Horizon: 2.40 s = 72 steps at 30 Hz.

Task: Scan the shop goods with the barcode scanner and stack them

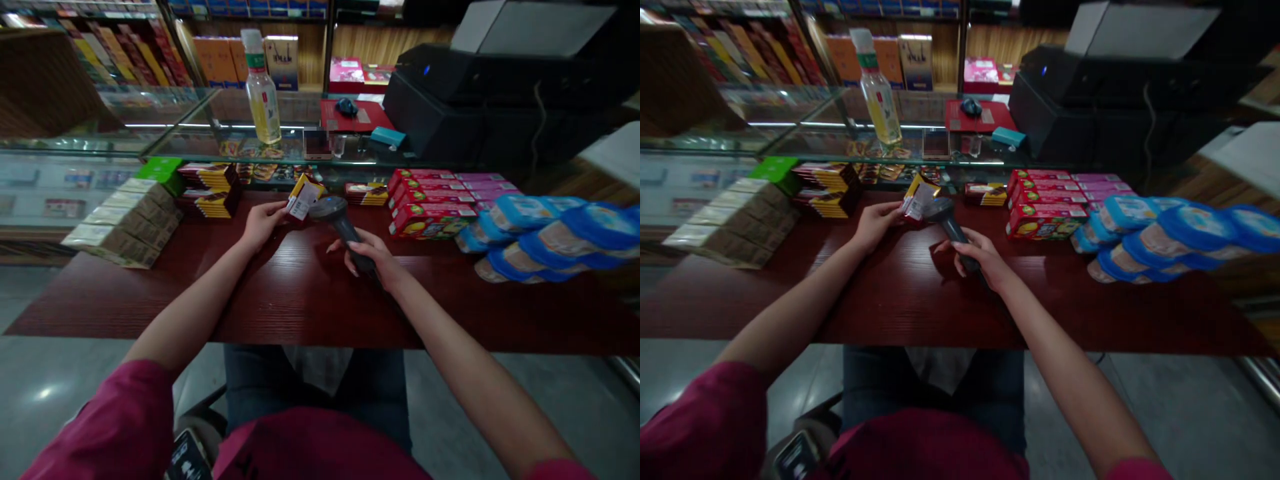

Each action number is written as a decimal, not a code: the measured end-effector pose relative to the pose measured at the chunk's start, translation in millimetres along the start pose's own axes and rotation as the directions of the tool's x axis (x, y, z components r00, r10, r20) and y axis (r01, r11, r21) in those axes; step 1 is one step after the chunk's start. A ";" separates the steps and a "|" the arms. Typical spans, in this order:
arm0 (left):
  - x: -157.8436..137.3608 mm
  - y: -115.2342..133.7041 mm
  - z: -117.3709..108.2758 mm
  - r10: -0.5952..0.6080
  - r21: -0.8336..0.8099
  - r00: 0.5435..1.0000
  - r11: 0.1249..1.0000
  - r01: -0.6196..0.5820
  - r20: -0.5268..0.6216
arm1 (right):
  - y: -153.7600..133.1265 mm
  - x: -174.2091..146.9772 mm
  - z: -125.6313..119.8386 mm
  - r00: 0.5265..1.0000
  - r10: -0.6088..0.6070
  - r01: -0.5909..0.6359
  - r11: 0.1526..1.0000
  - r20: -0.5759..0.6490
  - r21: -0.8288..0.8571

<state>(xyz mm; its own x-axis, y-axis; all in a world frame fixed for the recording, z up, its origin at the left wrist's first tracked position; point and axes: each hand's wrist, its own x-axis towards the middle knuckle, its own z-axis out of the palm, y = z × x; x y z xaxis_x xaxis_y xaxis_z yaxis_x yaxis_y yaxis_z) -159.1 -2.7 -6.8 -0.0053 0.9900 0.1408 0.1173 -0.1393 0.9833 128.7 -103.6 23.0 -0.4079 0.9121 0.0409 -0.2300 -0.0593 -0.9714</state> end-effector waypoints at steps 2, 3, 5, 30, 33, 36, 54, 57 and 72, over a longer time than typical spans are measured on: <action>2.9 -2.6 -12.8 -0.048 -0.017 0.999 0.999 0.048 0.001 | 3.5 18.6 12.3 0.998 0.016 -0.017 1.000 0.052 0.010; 5.1 -3.2 -16.4 -0.063 -0.008 0.998 0.998 0.063 -0.015 | 5.9 26.8 17.9 0.998 0.015 -0.016 1.000 0.067 0.018; 9.5 -4.0 -19.0 -0.090 -0.002 0.995 0.996 0.090 -0.043 | 11.2 38.7 26.6 0.997 0.001 -0.003 0.999 0.073 0.037; -28.4 44.4 -110.9 0.670 0.704 0.727 0.589 -0.397 -0.150 | 10.7 32.2 32.5 0.996 -0.015 0.025 0.993 -0.088 0.115; -44.0 35.8 -145.6 0.670 0.773 0.732 0.527 -0.353 -0.123 | 11.1 32.6 32.2 0.998 0.001 0.007 0.993 -0.066 0.114; -48.3 25.3 -163.5 0.586 0.809 0.804 0.521 -0.272 -0.106 | 13.4 33.3 30.9 0.998 0.016 -0.009 0.994 -0.059 0.111; -51.0 31.9 -114.4 0.397 0.934 0.912 0.352 -0.053 -0.098 | 11.2 32.6 30.2 0.998 0.032 -0.027 0.997 -0.062 0.075; -51.5 32.2 -116.0 0.373 0.930 0.920 0.366 -0.030 -0.117 | 9.8 32.1 30.7 0.997 0.037 -0.032 0.996 -0.065 0.086; -43.5 30.1 -55.1 0.447 0.889 0.894 0.401 -0.222 0.021 | 2.6 16.9 -1.8 0.953 -0.118 0.115 0.993 -0.279 -0.028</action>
<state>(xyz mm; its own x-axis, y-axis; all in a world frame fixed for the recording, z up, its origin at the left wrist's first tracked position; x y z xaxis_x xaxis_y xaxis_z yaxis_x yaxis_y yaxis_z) -210.0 -51.2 23.0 0.0690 0.8236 0.5630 0.9309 -0.2561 0.2605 122.8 -87.6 20.7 -0.1155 0.9894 0.0884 -0.2508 0.0571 -0.9664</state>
